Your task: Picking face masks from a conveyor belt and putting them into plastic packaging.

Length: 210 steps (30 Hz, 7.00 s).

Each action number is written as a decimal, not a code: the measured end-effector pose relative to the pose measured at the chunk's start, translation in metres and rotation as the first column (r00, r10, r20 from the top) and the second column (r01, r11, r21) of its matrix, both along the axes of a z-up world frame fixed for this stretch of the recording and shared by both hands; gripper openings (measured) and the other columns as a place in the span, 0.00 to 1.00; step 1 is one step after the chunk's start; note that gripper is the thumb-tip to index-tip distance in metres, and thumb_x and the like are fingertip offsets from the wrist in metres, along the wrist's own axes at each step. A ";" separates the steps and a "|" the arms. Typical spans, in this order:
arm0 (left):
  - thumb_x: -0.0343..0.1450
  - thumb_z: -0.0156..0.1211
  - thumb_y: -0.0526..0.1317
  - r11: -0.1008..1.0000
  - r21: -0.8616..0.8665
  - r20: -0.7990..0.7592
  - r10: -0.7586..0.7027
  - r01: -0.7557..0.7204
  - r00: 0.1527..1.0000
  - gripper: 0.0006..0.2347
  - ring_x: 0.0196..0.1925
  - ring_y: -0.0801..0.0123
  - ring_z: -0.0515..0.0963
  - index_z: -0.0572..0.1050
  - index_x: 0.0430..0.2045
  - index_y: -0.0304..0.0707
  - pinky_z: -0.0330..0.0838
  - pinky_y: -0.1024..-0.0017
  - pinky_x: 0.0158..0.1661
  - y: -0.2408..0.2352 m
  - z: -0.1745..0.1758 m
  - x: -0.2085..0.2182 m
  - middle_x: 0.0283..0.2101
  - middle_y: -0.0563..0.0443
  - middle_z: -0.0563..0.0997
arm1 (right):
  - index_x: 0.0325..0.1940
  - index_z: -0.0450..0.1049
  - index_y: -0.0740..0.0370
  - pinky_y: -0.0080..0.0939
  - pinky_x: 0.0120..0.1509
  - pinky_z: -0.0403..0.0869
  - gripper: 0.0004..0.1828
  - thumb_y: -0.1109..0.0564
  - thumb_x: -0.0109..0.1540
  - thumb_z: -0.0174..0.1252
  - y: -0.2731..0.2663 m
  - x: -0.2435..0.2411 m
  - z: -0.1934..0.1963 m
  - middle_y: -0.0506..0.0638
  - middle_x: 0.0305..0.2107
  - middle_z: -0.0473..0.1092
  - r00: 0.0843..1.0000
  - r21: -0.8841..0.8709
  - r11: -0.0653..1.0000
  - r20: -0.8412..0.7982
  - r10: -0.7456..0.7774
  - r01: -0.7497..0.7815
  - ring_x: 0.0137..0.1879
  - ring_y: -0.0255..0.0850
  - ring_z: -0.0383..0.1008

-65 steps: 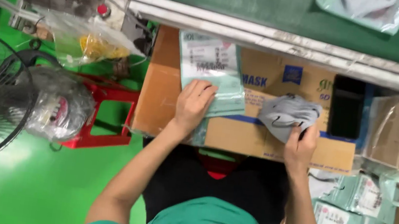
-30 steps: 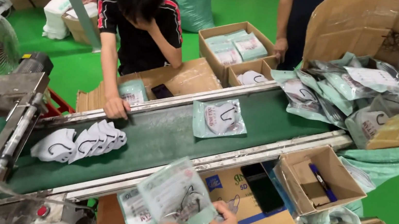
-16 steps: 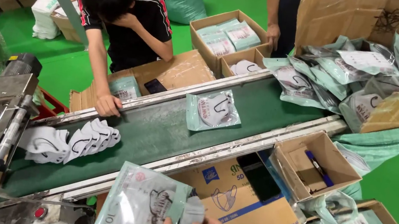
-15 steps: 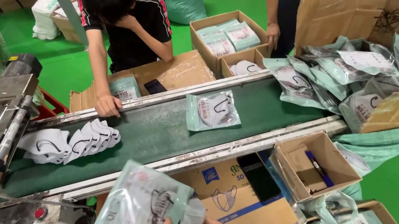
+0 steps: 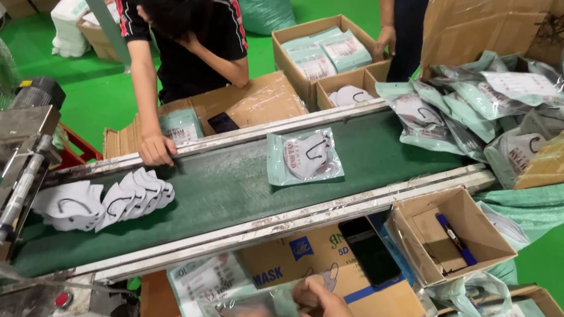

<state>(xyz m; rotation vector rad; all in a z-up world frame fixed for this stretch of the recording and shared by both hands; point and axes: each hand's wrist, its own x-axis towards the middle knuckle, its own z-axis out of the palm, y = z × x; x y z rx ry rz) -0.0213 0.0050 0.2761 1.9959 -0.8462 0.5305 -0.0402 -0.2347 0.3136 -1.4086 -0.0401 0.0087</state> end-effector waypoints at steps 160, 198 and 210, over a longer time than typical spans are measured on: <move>0.70 0.64 0.39 0.988 -0.124 -0.680 -0.150 0.089 0.718 0.33 0.61 0.47 0.79 0.61 0.74 0.52 0.74 0.59 0.60 -0.092 -0.061 0.011 0.63 0.41 0.79 | 0.84 0.35 0.59 0.45 0.69 0.71 0.54 0.63 0.61 0.62 -0.038 -0.011 -0.102 0.58 0.58 0.67 0.989 -0.404 0.913 0.151 0.008 0.054 0.61 0.45 0.71; 0.65 0.68 0.30 0.997 0.033 0.053 0.074 -0.075 0.996 0.07 0.37 0.51 0.80 0.77 0.32 0.35 0.74 0.62 0.40 -0.038 0.008 0.012 0.34 0.44 0.80 | 0.42 0.78 0.67 0.36 0.54 0.72 0.17 0.63 0.49 0.67 0.035 0.024 -0.058 0.51 0.40 0.72 0.885 -0.440 0.768 0.267 -0.382 0.465 0.49 0.41 0.74; 0.69 0.63 0.33 0.618 -0.523 -0.831 -0.218 -0.587 0.511 0.18 0.52 0.59 0.77 0.73 0.53 0.27 0.72 0.63 0.53 -0.078 -0.006 0.008 0.52 0.41 0.79 | 0.60 0.65 0.59 0.37 0.56 0.72 0.32 0.65 0.53 0.65 0.041 0.034 -0.039 0.46 0.46 0.68 0.851 0.039 0.851 0.020 -0.525 0.524 0.53 0.36 0.71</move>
